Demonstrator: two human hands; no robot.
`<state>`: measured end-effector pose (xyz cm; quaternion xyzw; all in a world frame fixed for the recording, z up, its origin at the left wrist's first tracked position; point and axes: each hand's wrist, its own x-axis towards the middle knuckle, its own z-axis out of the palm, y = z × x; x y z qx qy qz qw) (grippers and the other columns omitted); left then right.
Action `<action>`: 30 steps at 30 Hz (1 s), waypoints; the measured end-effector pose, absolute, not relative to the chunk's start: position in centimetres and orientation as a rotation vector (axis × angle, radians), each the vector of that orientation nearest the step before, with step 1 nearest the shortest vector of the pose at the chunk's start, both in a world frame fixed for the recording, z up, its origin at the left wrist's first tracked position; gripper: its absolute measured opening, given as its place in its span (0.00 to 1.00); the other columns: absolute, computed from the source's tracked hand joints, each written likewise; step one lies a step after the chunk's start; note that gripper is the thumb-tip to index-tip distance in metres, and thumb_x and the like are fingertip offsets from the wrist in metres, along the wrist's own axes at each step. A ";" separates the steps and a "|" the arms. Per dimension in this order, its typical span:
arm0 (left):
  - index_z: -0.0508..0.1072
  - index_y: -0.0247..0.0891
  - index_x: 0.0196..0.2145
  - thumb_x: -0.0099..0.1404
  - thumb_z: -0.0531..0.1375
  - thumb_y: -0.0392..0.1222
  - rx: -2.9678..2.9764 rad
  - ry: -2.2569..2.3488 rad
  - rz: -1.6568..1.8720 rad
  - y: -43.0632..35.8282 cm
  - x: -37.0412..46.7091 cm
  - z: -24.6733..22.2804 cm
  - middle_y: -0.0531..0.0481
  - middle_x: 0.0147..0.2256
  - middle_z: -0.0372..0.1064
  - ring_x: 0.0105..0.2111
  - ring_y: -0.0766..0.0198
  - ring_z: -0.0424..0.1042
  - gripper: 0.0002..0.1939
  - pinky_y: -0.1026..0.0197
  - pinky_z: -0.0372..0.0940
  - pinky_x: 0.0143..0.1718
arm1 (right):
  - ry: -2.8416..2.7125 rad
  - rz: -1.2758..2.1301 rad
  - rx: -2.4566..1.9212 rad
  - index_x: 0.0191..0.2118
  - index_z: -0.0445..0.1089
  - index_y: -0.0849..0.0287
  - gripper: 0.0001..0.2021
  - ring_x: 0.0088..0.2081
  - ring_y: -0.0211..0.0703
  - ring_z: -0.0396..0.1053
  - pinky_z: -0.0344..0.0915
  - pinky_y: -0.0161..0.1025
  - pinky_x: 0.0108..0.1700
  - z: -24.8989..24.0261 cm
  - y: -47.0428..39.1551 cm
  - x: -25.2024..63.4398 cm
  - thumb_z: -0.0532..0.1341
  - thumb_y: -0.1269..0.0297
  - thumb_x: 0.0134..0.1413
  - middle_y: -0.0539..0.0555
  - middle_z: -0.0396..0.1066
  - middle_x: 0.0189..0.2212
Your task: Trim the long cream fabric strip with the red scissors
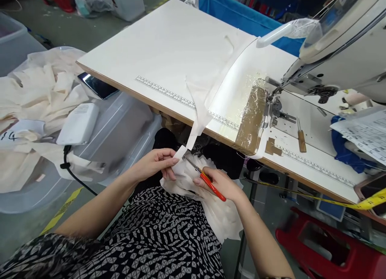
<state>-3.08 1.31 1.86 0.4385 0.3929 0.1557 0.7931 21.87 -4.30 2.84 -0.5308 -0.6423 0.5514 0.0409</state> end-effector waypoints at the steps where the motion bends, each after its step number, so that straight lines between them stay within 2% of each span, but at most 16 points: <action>1: 0.70 0.34 0.36 0.61 0.63 0.55 0.926 0.852 0.340 1.3 -3.0 1.8 0.49 0.25 0.75 0.26 0.62 0.77 0.19 0.70 0.65 0.22 | -1.977 1.695 -1.610 0.26 0.55 0.57 0.23 0.24 0.35 0.49 0.50 0.34 0.26 2.8 -3.9 21.8 0.57 0.43 0.57 0.45 0.51 0.22; 7: 0.69 0.34 0.31 0.58 0.65 0.56 0.855 0.852 0.370 1.6 -3.1 1.4 0.49 0.19 0.73 0.20 0.65 0.74 0.20 0.72 0.62 0.19 | -2.013 1.780 -1.505 0.24 0.52 0.57 0.23 0.23 0.34 0.47 0.46 0.35 0.24 2.8 -2.8 21.6 0.57 0.44 0.58 0.45 0.49 0.21; 14: 0.68 0.34 0.30 0.61 0.64 0.54 0.860 0.856 0.376 1.6 -3.4 1.8 0.47 0.19 0.74 0.21 0.65 0.75 0.18 0.71 0.64 0.21 | -1.994 1.787 -1.538 0.23 0.51 0.57 0.24 0.23 0.34 0.46 0.46 0.35 0.25 3.1 -3.0 21.0 0.58 0.43 0.56 0.44 0.48 0.21; 20: 0.69 0.34 0.30 0.61 0.63 0.53 0.850 0.851 0.368 1.7 -3.4 1.8 0.47 0.20 0.75 0.21 0.65 0.75 0.17 0.71 0.64 0.22 | -2.138 1.581 -1.652 0.23 0.51 0.57 0.25 0.23 0.34 0.47 0.44 0.35 0.25 3.5 -3.3 20.6 0.55 0.41 0.57 0.44 0.48 0.19; 30: 0.71 0.33 0.29 0.57 0.66 0.54 0.822 0.858 0.369 2.1 -3.4 1.8 0.47 0.18 0.73 0.18 0.67 0.72 0.19 0.72 0.62 0.20 | -2.330 1.187 -1.842 0.23 0.48 0.56 0.25 0.21 0.35 0.50 0.43 0.36 0.25 4.2 -3.4 19.9 0.53 0.41 0.58 0.46 0.55 0.18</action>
